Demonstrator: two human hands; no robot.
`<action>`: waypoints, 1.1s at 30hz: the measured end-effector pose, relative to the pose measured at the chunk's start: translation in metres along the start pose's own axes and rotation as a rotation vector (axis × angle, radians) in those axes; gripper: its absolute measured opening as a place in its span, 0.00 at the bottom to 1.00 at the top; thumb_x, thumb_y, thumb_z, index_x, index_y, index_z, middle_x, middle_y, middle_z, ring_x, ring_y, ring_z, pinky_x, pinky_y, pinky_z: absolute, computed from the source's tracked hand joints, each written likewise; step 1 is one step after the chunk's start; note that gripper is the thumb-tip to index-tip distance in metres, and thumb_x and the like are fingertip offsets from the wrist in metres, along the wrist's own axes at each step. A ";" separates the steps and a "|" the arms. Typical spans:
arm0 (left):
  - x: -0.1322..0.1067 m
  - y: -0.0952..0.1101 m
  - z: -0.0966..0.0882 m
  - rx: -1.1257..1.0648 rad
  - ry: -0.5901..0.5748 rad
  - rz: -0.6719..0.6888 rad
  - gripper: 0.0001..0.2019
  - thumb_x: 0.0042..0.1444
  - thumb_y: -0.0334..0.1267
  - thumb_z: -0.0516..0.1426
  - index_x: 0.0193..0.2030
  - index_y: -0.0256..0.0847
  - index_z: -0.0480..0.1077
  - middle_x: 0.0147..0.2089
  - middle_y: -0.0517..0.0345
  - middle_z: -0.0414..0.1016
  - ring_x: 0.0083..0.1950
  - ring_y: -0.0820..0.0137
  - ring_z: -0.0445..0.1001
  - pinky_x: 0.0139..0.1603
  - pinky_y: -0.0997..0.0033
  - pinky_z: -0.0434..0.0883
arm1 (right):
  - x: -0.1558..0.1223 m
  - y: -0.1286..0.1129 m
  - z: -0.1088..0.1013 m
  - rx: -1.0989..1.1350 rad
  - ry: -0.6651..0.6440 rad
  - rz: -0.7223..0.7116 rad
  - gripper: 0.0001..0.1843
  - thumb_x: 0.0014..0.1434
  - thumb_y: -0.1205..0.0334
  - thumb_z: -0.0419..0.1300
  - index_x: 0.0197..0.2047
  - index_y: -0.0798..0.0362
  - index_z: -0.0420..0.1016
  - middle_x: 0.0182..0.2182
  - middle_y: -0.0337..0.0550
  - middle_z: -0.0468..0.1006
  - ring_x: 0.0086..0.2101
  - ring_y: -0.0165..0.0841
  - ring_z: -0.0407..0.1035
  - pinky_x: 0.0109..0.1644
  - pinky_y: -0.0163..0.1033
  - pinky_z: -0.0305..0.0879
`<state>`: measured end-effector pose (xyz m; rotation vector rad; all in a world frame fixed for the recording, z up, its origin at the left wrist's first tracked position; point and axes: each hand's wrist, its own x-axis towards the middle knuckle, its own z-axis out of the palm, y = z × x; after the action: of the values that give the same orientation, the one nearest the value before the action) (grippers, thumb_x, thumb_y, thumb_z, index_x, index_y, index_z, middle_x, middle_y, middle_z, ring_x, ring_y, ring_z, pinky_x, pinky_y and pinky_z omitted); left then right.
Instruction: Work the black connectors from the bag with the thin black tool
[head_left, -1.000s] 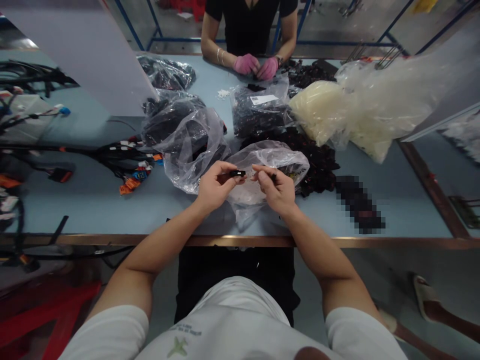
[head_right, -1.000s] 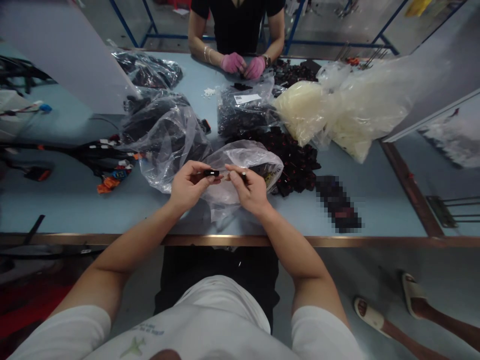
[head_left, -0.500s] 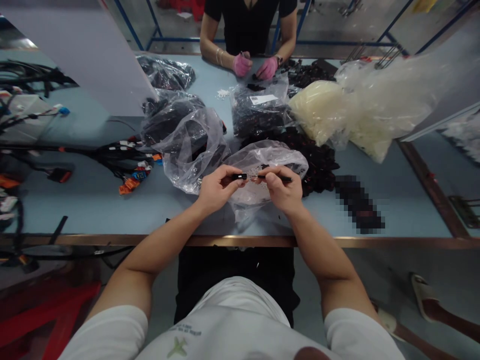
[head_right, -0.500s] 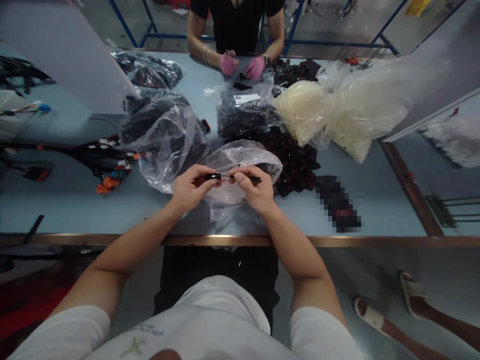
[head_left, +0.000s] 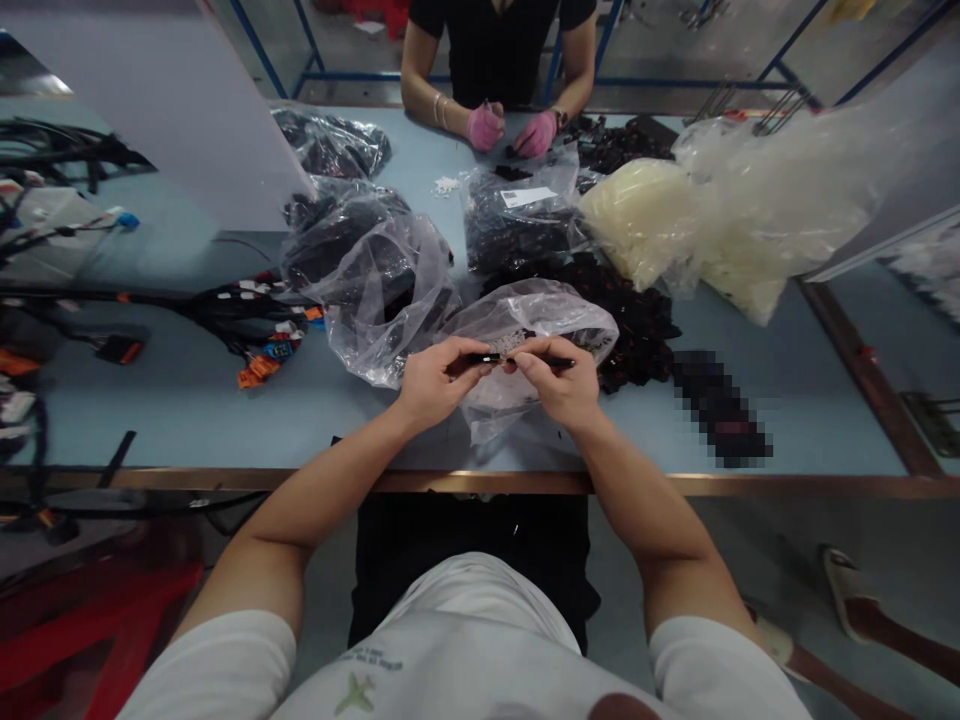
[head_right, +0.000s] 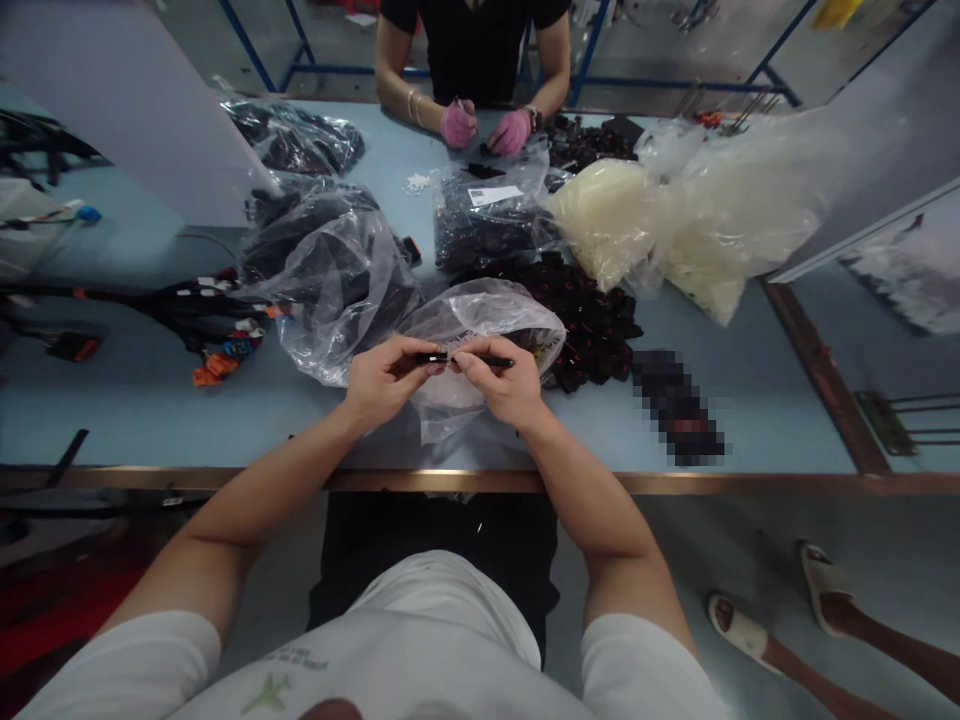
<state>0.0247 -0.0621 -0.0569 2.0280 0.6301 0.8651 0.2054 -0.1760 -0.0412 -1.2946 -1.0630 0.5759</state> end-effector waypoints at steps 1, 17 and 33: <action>0.000 0.000 0.000 0.004 0.000 0.003 0.12 0.62 0.44 0.69 0.50 0.44 0.83 0.45 0.54 0.88 0.38 0.68 0.87 0.43 0.71 0.83 | 0.000 0.000 0.000 -0.007 0.000 0.002 0.10 0.63 0.52 0.71 0.35 0.49 0.85 0.29 0.40 0.86 0.30 0.34 0.79 0.36 0.40 0.76; -0.003 -0.002 0.001 -0.017 0.007 -0.011 0.13 0.63 0.46 0.70 0.50 0.44 0.84 0.45 0.52 0.89 0.40 0.66 0.87 0.44 0.68 0.84 | -0.002 -0.002 0.001 -0.061 -0.022 -0.016 0.08 0.62 0.55 0.68 0.33 0.49 0.83 0.28 0.40 0.85 0.30 0.33 0.77 0.36 0.40 0.74; -0.003 0.001 0.001 0.040 0.018 0.040 0.11 0.64 0.43 0.69 0.50 0.44 0.84 0.45 0.53 0.89 0.39 0.67 0.87 0.44 0.69 0.83 | -0.001 0.001 0.001 -0.018 0.032 -0.033 0.07 0.61 0.58 0.68 0.32 0.49 0.82 0.27 0.38 0.85 0.28 0.33 0.77 0.35 0.39 0.73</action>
<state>0.0242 -0.0650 -0.0577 2.0774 0.6230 0.9023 0.2040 -0.1763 -0.0424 -1.2955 -1.0628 0.5204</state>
